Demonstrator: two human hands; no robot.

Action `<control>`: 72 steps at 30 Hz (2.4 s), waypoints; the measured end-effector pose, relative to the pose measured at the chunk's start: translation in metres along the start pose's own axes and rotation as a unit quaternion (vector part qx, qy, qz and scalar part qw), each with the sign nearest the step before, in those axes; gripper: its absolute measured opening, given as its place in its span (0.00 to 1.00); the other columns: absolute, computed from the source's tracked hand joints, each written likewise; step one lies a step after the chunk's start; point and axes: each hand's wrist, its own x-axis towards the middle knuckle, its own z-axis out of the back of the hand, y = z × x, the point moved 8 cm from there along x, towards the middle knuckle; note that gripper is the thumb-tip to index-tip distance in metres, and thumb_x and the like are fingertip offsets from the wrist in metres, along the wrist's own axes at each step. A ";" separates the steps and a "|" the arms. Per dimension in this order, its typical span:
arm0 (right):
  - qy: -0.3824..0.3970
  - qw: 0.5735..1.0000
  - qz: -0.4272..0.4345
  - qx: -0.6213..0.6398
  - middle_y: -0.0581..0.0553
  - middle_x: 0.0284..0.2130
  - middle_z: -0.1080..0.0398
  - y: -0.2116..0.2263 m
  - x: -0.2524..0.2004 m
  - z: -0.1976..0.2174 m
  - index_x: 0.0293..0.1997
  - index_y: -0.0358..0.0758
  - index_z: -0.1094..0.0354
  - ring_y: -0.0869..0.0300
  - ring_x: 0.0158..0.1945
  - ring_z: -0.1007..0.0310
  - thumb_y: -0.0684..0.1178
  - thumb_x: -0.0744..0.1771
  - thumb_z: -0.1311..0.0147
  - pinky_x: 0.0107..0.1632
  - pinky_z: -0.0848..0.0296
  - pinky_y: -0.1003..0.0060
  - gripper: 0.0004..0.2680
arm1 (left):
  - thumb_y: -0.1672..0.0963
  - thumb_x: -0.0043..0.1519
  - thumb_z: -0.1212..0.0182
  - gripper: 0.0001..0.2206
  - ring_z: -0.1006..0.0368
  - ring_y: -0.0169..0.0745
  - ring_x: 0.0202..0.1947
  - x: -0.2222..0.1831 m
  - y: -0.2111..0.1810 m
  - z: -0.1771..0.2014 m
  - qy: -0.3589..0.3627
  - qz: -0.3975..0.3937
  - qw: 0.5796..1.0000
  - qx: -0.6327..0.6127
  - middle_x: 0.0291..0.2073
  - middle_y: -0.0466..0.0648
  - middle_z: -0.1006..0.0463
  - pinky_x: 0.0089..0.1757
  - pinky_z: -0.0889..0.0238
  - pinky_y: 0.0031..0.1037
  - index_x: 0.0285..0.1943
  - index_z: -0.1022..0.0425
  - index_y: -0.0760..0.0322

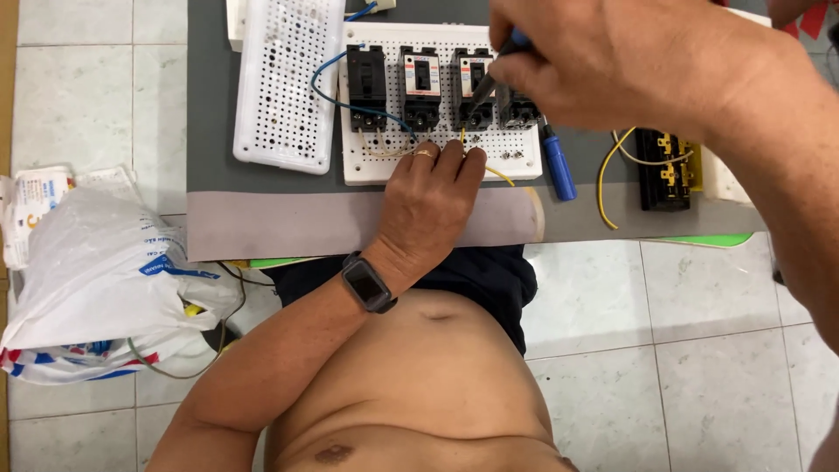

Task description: Connecting electrical wires to circuit breaker terminals on a mounting board using a screwdriver

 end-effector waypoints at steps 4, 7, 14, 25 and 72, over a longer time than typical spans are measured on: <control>0.111 0.963 -0.112 0.218 0.43 0.30 0.29 -0.007 0.003 -0.018 0.42 0.43 0.29 0.49 0.30 0.29 0.56 0.70 0.48 0.24 0.32 0.51 0.09 | 0.63 0.60 0.40 0.05 0.38 0.41 0.27 0.001 0.000 0.001 -0.009 0.000 1.000 -0.004 0.25 0.45 0.32 0.30 0.37 0.28 0.34 0.27 0.61; 0.124 0.930 -0.164 0.304 0.36 0.35 0.30 -0.008 0.003 -0.015 0.42 0.40 0.31 0.40 0.33 0.29 0.53 0.69 0.46 0.27 0.30 0.42 0.08 | 0.66 0.58 0.42 0.08 0.39 0.40 0.25 0.001 -0.001 0.003 -0.015 -0.003 1.000 0.005 0.24 0.45 0.34 0.28 0.38 0.27 0.33 0.28 0.60; 0.110 0.916 -0.165 0.348 0.34 0.30 0.33 -0.006 0.003 -0.005 0.36 0.32 0.34 0.40 0.30 0.34 0.52 0.72 0.46 0.27 0.37 0.46 0.12 | 0.65 0.58 0.41 0.05 0.39 0.41 0.26 0.000 -0.002 0.002 -0.019 -0.010 1.000 -0.011 0.24 0.46 0.33 0.28 0.38 0.28 0.34 0.27 0.62; 0.136 0.927 -0.154 0.313 0.43 0.35 0.28 -0.007 0.002 -0.010 0.46 0.43 0.30 0.48 0.33 0.29 0.51 0.70 0.50 0.23 0.31 0.48 0.06 | 0.67 0.56 0.42 0.09 0.37 0.40 0.26 0.000 0.000 0.000 -0.019 -0.002 1.000 0.008 0.25 0.45 0.32 0.27 0.37 0.26 0.33 0.27 0.60; -0.209 0.725 -0.329 0.567 0.37 0.29 0.34 -0.005 -0.080 -0.003 0.42 0.30 0.37 0.53 0.27 0.28 0.37 0.71 0.48 0.30 0.32 0.62 0.02 | 0.65 0.58 0.42 0.06 0.32 0.45 0.32 0.001 -0.001 0.013 -0.006 -0.012 1.000 -0.028 0.33 0.50 0.25 0.32 0.36 0.30 0.30 0.26 0.64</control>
